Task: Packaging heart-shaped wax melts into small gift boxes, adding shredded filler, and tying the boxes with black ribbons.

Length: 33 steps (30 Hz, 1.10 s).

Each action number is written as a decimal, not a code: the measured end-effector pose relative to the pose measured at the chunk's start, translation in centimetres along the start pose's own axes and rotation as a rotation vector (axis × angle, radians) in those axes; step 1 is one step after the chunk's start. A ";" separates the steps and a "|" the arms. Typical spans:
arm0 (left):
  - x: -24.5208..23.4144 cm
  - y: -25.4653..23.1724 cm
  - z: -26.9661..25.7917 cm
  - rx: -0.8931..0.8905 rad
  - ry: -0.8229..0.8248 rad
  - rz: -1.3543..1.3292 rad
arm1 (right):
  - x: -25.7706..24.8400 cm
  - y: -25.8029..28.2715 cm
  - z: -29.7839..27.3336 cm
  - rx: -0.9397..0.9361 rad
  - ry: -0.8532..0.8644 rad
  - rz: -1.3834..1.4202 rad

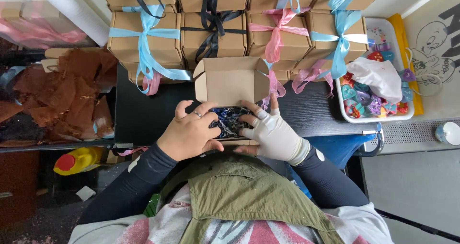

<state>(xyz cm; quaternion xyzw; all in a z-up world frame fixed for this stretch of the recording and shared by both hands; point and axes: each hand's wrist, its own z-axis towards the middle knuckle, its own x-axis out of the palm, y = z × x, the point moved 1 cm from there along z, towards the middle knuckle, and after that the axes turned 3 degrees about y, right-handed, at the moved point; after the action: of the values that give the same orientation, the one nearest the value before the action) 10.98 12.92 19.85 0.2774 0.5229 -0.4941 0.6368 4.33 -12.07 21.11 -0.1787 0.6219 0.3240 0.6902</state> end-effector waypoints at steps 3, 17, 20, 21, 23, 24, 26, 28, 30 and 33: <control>-1.1 -0.3 0.2 -0.030 0.022 0.010 | -0.9 -0.3 -0.4 0.071 0.078 -0.040; -0.2 -1.6 -0.1 -0.086 -0.017 0.086 | 0.1 1.6 0.0 0.072 0.014 -0.067; -0.3 -1.6 0.1 -0.086 -0.011 0.083 | -0.5 0.9 -0.5 0.101 0.053 -0.092; -0.3 -1.6 0.1 -0.095 -0.001 0.084 | -0.6 0.7 -0.8 0.108 0.051 -0.072; 0.1 -1.8 -0.4 -0.077 -0.036 0.109 | -0.3 0.4 -1.8 0.097 -0.051 0.001; 0.2 -1.8 -0.5 -0.059 -0.072 0.133 | -0.3 0.1 -2.3 0.086 -0.153 0.073; 0.5 -2.1 -0.8 -0.032 -0.101 0.087 | 0.1 0.1 -2.7 0.118 -0.152 0.047; 0.7 -2.3 -0.8 -0.004 -0.129 0.040 | 0.4 0.4 -2.9 0.151 -0.150 0.022; 0.9 -2.5 -0.5 -0.018 -0.088 0.031 | 0.6 0.9 -2.7 0.154 -0.072 -0.070; 1.4 -2.3 -0.7 -0.066 -0.005 0.024 | 0.6 1.0 -2.4 0.206 0.011 -0.117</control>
<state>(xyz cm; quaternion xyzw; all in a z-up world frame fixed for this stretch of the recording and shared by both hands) 8.51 12.20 18.70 0.2610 0.5341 -0.4696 0.6527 1.87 -12.71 20.28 -0.1447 0.6443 0.2166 0.7191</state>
